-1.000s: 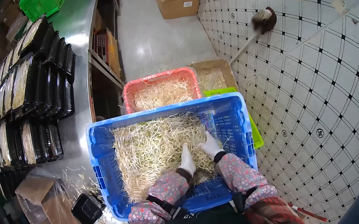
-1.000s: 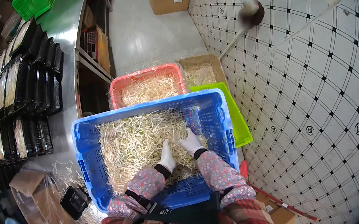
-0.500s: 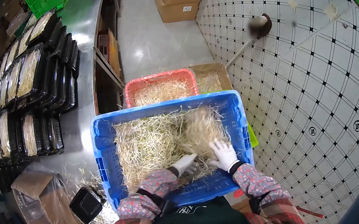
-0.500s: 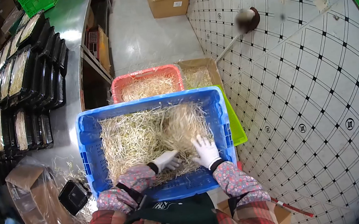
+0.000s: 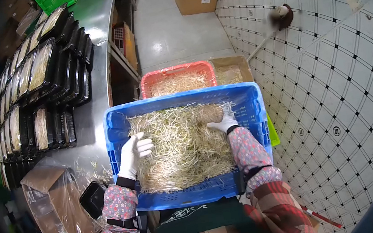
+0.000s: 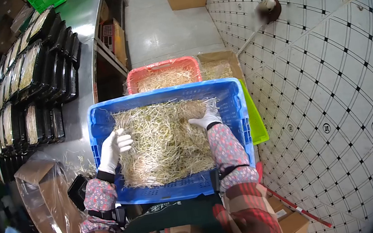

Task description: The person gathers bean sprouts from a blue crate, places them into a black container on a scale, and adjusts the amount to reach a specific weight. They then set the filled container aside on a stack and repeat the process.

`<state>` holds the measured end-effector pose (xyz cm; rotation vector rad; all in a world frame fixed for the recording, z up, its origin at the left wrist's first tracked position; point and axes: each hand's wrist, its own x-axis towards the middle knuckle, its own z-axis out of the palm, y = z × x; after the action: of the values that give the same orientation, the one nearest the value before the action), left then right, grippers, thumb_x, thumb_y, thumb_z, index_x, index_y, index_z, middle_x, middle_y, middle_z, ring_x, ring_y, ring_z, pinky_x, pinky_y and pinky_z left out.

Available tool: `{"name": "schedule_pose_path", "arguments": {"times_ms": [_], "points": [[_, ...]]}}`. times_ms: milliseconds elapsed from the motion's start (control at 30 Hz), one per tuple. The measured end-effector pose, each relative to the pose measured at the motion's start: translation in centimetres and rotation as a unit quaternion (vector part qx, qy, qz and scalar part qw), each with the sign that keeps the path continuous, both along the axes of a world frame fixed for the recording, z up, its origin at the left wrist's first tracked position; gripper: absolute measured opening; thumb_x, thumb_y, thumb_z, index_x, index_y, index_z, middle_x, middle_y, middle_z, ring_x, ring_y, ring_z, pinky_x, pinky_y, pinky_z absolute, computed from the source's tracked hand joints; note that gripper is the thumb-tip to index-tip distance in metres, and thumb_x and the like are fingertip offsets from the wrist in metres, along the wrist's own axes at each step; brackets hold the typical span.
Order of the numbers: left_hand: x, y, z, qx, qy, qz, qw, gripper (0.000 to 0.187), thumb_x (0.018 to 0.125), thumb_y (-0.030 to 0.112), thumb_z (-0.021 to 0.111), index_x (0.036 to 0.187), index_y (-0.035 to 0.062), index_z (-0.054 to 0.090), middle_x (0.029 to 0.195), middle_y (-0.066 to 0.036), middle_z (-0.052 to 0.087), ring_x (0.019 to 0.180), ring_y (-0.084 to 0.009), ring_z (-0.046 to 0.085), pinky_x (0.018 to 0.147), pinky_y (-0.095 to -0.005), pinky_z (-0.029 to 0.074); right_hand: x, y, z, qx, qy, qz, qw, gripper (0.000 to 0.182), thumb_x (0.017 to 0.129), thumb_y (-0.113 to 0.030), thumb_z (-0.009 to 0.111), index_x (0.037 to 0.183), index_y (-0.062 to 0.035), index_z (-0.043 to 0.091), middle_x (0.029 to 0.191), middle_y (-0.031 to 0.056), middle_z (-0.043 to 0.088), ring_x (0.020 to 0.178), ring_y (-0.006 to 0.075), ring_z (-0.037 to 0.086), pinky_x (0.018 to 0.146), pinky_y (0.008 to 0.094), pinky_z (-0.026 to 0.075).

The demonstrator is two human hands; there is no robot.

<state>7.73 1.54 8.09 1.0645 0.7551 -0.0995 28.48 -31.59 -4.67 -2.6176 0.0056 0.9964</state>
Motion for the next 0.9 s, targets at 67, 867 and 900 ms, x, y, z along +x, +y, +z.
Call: {"name": "schedule_pose_path", "arguments": {"times_ms": [67,867,900], "points": [[-1.0,1.2,1.7,0.019,0.001,0.011,1.0,0.045,0.101,0.036,0.044,0.128,0.0007,0.051,0.105,-0.015,0.067,0.091,-0.0241,0.068,0.077,-0.0345,0.054,-0.7,1.4,-2.5,-0.036,0.062,0.026,0.997,0.131,0.062,-0.053,0.083,0.152,0.0031,0.006,0.136,0.0301,0.05,0.126,0.0365,0.051,0.105,0.0382,0.042],[-4.2,0.7,-2.2,0.547,-0.033,-0.145,0.824,0.052,0.091,0.021,0.062,0.14,0.0107,0.047,0.14,-0.019,0.049,0.138,-0.0347,0.036,0.113,-0.0412,0.031,-6.4,9.7,10.9,0.226,-0.206,0.375,0.875,0.097,0.066,-0.042,0.081,0.147,-0.0158,0.035,0.14,0.0153,0.048,0.128,0.0348,0.046,0.106,0.0467,0.036],[-4.0,0.3,-2.8,0.557,-0.054,-0.161,0.813,0.053,0.09,0.021,0.062,0.14,0.0092,0.047,0.142,-0.019,0.047,0.14,-0.0391,0.031,0.114,-0.0437,0.029,-6.0,9.4,10.3,0.201,-0.201,0.349,0.893,0.094,0.069,-0.041,0.079,0.147,-0.0139,0.035,0.14,0.0153,0.048,0.127,0.034,0.046,0.105,0.0469,0.036]]}}
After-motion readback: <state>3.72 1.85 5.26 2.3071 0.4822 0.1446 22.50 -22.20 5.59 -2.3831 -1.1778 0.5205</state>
